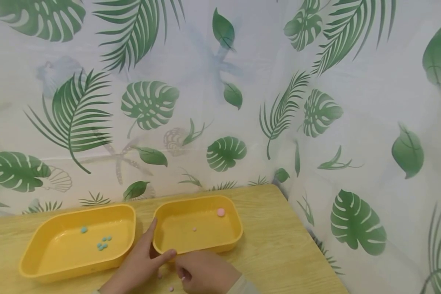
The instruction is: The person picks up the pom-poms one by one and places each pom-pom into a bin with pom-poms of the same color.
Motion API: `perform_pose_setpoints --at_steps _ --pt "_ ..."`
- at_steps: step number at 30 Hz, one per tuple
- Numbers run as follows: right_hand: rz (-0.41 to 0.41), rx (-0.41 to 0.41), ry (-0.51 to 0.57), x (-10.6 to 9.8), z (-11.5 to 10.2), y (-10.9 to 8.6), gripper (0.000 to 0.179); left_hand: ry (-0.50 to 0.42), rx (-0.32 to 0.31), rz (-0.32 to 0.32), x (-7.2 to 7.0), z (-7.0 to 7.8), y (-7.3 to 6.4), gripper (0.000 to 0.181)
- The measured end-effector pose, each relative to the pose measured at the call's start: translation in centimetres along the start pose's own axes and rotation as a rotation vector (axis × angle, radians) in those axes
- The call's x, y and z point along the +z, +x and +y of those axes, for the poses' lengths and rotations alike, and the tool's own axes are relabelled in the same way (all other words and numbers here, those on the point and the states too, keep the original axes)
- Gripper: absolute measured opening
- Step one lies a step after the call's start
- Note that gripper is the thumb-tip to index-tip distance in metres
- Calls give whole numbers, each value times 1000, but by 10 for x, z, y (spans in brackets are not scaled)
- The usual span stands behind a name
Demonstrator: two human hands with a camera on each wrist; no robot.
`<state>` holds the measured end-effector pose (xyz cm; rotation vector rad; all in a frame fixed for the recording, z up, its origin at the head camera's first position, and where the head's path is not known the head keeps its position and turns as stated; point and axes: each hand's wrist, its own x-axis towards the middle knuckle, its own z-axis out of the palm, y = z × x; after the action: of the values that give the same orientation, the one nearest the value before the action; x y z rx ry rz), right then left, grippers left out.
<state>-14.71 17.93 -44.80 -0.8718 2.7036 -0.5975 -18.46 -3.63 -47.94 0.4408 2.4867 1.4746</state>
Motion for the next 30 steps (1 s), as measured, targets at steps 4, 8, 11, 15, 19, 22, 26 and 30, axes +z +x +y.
perform_pose_setpoints --at_steps 4,8,11,15,19,22,26,30 --pt "14 -21 31 -3 -1 -1 27 4 3 -2 0 0 0 114" --pt "28 -28 73 -8 -3 -4 25 13 9 -3 0 1 0 115" --pt "49 -52 78 -11 -3 -5 21 15 11 -3 -1 1 0 115" --pt "101 -82 62 -14 -2 -6 14 19 10 4 0 2 0 115" --pt "209 -112 33 -16 2 -7 14 22 10 16 0 2 0 115" --pt "330 -151 -22 -19 6 -8 14 19 12 19 1 2 0 115" --pt "470 -155 -83 -24 11 -12 13 21 12 18 1 3 -1 115" --pt "553 -90 -89 -31 14 -16 16 49 20 38 1 4 -2 114"
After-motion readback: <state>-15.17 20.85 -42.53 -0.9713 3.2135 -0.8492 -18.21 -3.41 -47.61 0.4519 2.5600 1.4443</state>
